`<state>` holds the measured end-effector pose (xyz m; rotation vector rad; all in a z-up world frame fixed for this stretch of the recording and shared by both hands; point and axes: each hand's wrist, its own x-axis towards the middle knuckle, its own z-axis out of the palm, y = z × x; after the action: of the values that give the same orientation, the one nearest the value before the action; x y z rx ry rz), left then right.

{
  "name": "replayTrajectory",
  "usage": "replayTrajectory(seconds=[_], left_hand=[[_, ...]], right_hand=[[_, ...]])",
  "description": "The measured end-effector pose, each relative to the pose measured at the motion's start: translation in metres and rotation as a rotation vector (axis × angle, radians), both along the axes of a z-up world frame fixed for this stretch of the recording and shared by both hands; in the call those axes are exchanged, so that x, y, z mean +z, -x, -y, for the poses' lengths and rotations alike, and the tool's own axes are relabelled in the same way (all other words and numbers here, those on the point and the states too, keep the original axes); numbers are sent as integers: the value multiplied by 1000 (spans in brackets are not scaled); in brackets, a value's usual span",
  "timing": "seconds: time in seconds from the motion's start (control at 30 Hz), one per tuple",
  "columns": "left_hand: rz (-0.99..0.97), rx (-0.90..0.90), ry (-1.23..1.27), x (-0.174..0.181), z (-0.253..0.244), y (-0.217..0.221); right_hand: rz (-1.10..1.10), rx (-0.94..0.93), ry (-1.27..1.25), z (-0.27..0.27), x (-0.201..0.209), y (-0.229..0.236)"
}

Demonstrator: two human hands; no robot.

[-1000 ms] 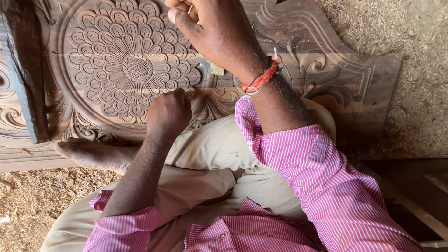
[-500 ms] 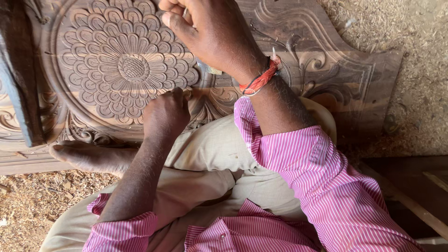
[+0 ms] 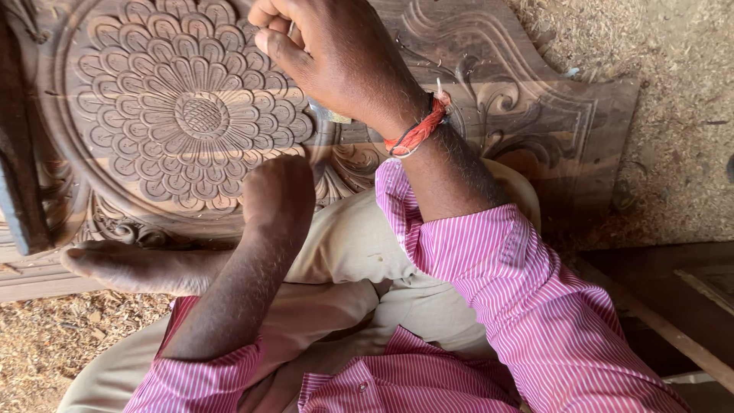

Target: The person carves a floral pattern into a wooden piece using a chisel and mallet. They then smooth the carved surface with a sanding block and apply a liquid finish from a bottle using a brush.

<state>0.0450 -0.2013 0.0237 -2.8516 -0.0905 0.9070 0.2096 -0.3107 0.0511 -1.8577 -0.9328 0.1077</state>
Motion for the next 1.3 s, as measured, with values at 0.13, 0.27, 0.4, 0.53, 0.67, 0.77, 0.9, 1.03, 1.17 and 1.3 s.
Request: replayTrajectory(seconds=[0.13, 0.27, 0.4, 0.53, 0.67, 0.77, 0.9, 1.03, 1.17, 1.3], left_hand=[[27, -67, -6, 7, -24, 8], [140, 88, 163, 11, -41, 13], [414, 56, 263, -12, -48, 11], [387, 329, 476, -28, -54, 17], [288, 406, 519, -25, -63, 24], [327, 433, 636, -21, -61, 21], [380, 309, 600, -19, -56, 15], [436, 580, 582, -25, -47, 10], [512, 615, 606, -27, -52, 16], [541, 455, 635, -45, -50, 23]], right_hand=[[-7, 3, 60, -1, 2, -2], [-55, 1, -22, -2, -6, 1], [-12, 26, -99, -2, -10, 0], [-14, 8, 38, -1, -5, 0], [-41, 43, -48, -5, 0, 1], [-12, 40, 14, -3, 2, 1], [40, 20, -49, -2, -2, 0], [-26, 39, -43, -4, -9, 0], [-21, 44, -26, -5, -14, 1], [-32, 54, -2, -5, -17, 1]])
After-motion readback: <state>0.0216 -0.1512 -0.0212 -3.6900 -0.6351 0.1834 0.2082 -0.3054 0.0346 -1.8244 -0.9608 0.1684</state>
